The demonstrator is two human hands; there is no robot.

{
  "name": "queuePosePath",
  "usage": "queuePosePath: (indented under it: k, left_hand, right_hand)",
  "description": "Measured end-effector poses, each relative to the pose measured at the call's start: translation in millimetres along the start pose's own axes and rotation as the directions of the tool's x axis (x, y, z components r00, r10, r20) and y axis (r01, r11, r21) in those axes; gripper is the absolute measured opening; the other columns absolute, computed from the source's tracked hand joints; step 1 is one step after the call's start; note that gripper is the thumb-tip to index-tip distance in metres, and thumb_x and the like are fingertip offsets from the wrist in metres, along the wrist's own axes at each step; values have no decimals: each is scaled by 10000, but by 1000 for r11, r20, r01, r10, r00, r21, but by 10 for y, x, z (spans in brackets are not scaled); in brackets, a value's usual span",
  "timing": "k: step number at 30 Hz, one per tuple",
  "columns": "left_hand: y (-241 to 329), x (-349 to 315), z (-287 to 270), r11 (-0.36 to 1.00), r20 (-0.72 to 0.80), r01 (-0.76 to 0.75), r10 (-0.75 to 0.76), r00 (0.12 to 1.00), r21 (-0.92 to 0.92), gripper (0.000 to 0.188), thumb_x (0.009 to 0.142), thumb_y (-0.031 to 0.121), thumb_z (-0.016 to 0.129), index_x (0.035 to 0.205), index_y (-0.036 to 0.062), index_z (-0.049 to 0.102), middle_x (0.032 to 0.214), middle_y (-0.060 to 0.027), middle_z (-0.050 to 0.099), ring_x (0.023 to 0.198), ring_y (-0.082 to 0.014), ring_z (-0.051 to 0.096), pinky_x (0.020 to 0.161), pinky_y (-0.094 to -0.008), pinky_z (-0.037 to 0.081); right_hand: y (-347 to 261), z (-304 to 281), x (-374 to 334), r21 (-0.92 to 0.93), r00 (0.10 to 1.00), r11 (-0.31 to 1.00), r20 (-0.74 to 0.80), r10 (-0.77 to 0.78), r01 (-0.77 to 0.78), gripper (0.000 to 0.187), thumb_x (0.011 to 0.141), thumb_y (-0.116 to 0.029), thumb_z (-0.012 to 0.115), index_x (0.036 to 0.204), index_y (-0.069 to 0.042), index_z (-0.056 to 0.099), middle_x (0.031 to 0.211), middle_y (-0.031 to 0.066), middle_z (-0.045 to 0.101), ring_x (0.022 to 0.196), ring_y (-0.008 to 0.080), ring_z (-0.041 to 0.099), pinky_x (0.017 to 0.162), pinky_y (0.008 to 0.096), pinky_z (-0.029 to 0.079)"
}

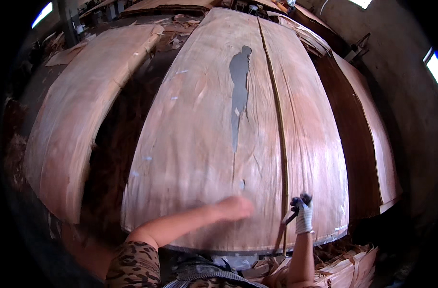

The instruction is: The person repairs wood veneer by cutting away damaged sections with a utility knife, peeling them back, and applying new veneer strips with adhesive tape.

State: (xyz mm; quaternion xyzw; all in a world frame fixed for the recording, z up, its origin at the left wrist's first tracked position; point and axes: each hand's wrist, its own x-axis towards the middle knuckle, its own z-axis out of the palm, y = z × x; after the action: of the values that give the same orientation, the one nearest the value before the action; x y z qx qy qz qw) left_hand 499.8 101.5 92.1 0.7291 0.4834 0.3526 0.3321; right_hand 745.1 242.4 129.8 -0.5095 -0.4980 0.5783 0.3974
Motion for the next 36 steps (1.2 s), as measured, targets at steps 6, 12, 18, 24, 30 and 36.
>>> queuePosePath:
  k: [6, 12, 18, 24, 30, 36]
  left_hand:
    - [-1261, -332, -1761, 866, -574, 481, -328, 750, 134, 185, 772, 130, 553, 923, 51, 623, 933, -134, 617, 873, -310, 577, 741, -391, 474]
    - [-2242, -272, -2479, 715, -794, 683, -324, 513, 149, 414, 726, 148, 627, 1112, 33, 534, 1158, -138, 533, 1088, -290, 488, 934, -386, 385]
    - [-2694, -75, -2679, 604, -818, 747, -259, 514, 278, 701, 696, 284, 660, 1267, -4, 375, 1343, -172, 337, 1252, -336, 307, 1053, -429, 234]
    - [-2702, 19, -2724, 623, -799, 723, -251, 546, 298, 749, 697, 238, 611, 1318, -30, 289, 1359, -194, 314, 1280, -329, 274, 1069, -427, 204]
    - [-2778, -9, -2965, 675, -630, 636, -318, 709, 375, 633, 726, 228, 566, 1248, -72, 372, 1355, -196, 334, 1300, -296, 262, 1084, -411, 174]
    - [-2847, 182, -2924, 776, -610, 534, -252, 751, 337, 442, 822, 195, 502, 1179, -64, 471, 1325, -220, 367, 1279, -312, 296, 1074, -408, 194]
  right_hand:
    - [-675, 2019, 554, -562, 860, 823, 459, 225, 85, 62, 866, -110, 535, 888, -56, 558, 718, 38, 633, 535, 95, 561, 422, 213, 377]
    - [-314, 3512, 1517, -595, 732, 802, 522, 438, -56, 100, 864, -97, 516, 937, -32, 541, 787, 60, 646, 559, 123, 583, 428, 236, 392]
    - [-28, 4662, 2114, -664, 768, 744, 511, 386, 68, 104, 833, -111, 543, 896, -31, 564, 673, 67, 642, 459, 131, 565, 363, 259, 358]
    - [234, 5356, 2443, -689, 791, 680, 550, 267, 250, 251, 761, -251, 660, 822, -8, 647, 650, 112, 643, 547, 221, 615, 495, 332, 474]
    - [122, 5455, 2418, -813, 803, 186, 578, 144, 552, 448, 696, -427, 658, 835, -1, 663, 823, 239, 611, 766, 366, 614, 682, 395, 483]
    - [66, 5259, 2443, -819, 796, 148, 574, 192, 554, 369, 751, -367, 615, 853, -15, 655, 843, 222, 620, 799, 356, 611, 695, 403, 479]
